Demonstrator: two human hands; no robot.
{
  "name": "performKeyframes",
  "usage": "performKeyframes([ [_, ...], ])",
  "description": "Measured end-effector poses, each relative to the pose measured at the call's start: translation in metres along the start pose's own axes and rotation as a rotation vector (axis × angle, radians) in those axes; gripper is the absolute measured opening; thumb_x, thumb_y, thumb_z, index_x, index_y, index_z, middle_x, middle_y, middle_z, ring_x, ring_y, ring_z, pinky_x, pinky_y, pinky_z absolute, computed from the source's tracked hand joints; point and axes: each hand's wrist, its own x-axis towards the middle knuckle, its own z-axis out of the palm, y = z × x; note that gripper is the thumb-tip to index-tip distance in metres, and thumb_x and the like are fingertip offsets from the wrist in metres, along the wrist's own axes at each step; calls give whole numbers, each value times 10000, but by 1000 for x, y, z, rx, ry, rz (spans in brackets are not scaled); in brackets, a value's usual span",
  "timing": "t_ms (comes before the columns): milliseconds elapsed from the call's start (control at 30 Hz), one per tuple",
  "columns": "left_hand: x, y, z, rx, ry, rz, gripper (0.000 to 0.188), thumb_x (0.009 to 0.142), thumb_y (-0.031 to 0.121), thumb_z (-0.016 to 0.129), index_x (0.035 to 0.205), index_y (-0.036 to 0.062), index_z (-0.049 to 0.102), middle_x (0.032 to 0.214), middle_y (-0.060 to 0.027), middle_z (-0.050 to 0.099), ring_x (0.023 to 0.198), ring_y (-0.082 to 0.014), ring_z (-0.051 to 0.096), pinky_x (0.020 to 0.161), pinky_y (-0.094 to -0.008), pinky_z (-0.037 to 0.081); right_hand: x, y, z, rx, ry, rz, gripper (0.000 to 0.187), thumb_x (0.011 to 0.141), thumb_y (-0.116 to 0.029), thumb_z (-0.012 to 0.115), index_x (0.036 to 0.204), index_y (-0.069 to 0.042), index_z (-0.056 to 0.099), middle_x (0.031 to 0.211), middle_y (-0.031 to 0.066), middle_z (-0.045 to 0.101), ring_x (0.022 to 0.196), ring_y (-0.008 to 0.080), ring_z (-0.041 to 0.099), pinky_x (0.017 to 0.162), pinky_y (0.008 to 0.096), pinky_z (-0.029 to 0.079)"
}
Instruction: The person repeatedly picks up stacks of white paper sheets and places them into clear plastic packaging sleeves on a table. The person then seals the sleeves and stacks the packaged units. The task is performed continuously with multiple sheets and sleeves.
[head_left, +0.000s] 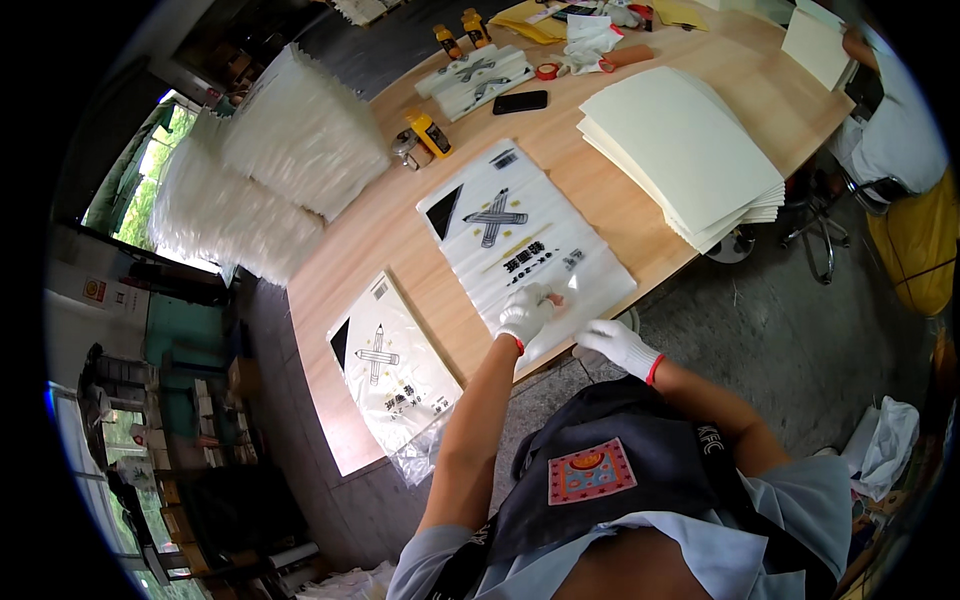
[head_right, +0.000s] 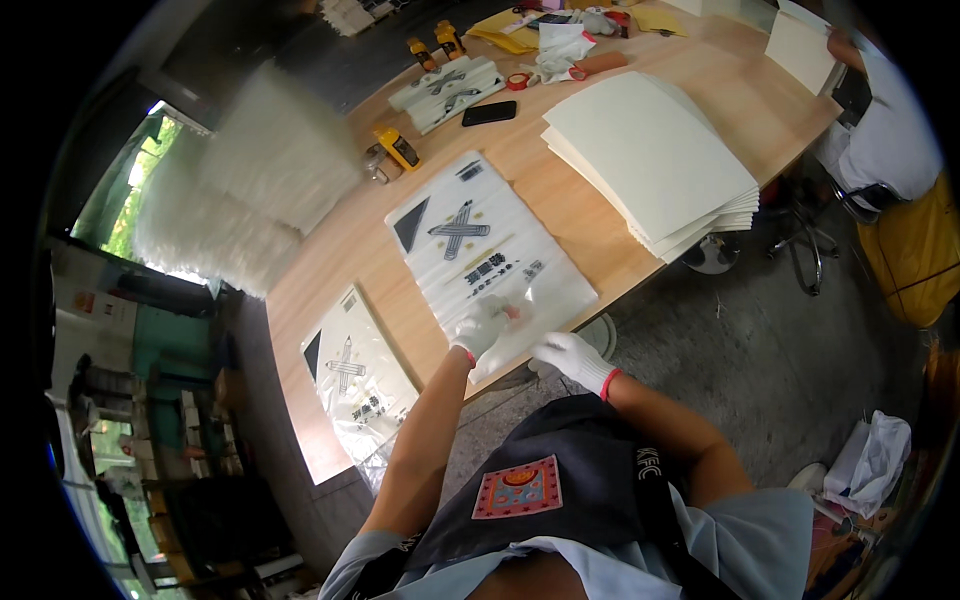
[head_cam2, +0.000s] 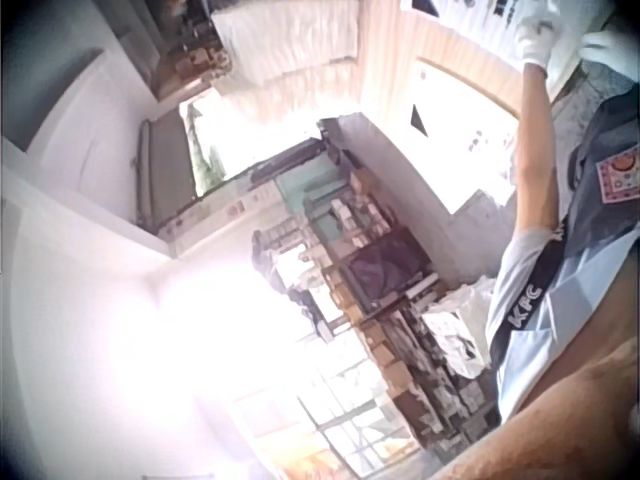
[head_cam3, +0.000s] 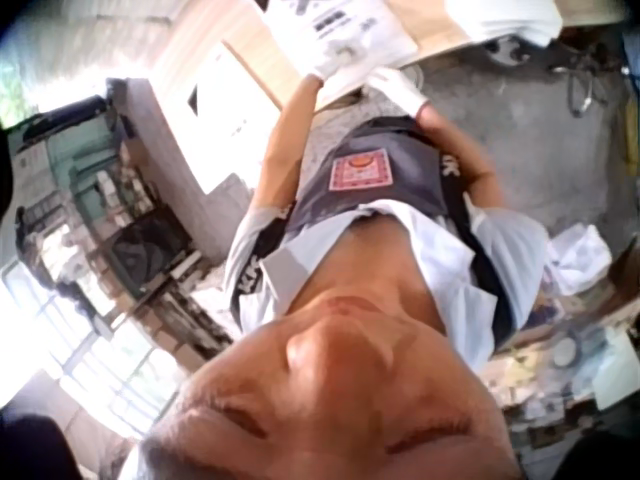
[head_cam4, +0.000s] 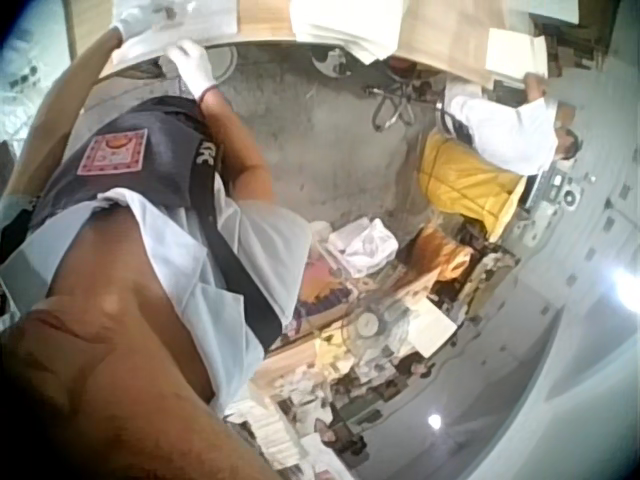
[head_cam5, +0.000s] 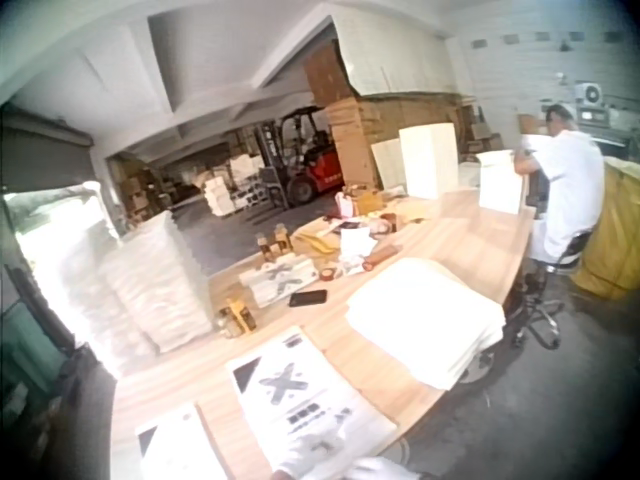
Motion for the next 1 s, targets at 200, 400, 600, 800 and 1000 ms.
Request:
performKeyframes([
  [200,4,0,0,-24,149,82,182,806,99,516,934,47,635,880,-127,669,811,-272,636,719,-361,483,35,-56,12,-329,437,-146,508,873,-512,521,1033,-45,636,865,153,658,825,318,629,733,391,471],
  [400,35,-26,-47,-997,426,266,326,837,2,454,1151,44,533,889,-111,668,635,-148,554,645,-282,485,51,-28,-26,-818,338,-69,459,891,-463,478,945,-43,656,760,173,650,640,347,616,624,446,478],
  [600,8,50,-77,-948,208,172,399,886,-35,422,1275,46,454,1040,-127,658,665,-63,500,624,-196,447,3,-76,-47,-330,151,57,365,879,-384,537,884,-37,649,761,161,658,680,318,633,608,412,482],
  [800,-19,131,-52,-496,151,259,296,901,-45,454,1167,24,564,1070,-46,650,702,-36,495,599,-179,417,30,-122,4,-995,256,-311,260,874,-187,521,1070,-40,608,987,159,648,907,308,627,765,377,490],
  [1000,-51,151,-36,-615,129,275,242,929,29,504,1156,35,587,975,-8,643,633,-42,484,570,-195,418,18,-105,-18,-695,272,-560,252,799,-131,581,1045,-86,609,1035,138,630,968,268,611,780,364,493],
])
